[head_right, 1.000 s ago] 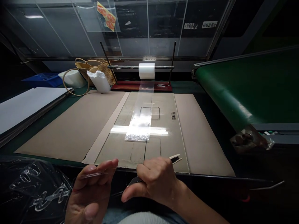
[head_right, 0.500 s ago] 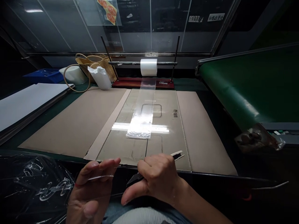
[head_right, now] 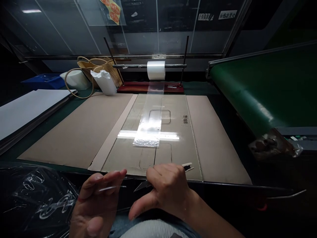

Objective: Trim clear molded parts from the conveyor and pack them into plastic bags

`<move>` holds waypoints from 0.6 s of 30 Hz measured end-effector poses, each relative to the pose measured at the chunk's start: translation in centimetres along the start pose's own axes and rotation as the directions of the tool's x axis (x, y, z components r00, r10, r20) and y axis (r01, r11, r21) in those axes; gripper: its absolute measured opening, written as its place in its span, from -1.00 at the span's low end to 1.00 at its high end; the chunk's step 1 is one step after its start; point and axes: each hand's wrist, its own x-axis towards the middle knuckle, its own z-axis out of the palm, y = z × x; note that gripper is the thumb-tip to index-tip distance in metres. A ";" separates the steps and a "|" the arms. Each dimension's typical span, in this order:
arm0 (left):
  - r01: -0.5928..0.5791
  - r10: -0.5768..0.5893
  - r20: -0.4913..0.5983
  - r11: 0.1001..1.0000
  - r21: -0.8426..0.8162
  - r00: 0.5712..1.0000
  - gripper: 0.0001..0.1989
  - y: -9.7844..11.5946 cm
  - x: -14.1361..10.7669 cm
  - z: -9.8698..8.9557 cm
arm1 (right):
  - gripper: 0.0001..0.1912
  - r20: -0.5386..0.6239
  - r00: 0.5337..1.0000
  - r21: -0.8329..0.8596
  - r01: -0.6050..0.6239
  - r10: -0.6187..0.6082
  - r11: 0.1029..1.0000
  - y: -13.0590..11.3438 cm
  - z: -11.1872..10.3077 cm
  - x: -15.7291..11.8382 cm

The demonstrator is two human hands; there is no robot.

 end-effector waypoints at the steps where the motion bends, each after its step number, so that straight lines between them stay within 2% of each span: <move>1: -0.020 0.020 0.007 1.000 0.013 1.000 -0.51 0.0 0.0 -0.1 | -0.26 0.004 1.000 -0.001 -0.025 0.025 1.000 0.0 0.0 0.0; 7: -0.065 0.064 0.029 0.996 0.053 0.998 -0.52 -0.1 0.0 -0.6 | -0.25 0.061 0.995 -0.006 -0.082 0.082 0.997 0.0 0.1 -0.1; 14: -0.080 0.073 0.077 0.994 0.078 0.994 -0.53 -0.3 0.0 -0.8 | -0.24 0.066 0.996 -0.030 -0.057 0.058 0.998 0.1 0.3 -0.3; 18: -0.053 0.048 0.071 0.996 0.073 0.996 -0.51 -0.3 -0.1 -0.9 | -0.25 0.052 0.997 -0.019 -0.050 0.051 0.999 0.2 0.3 -0.4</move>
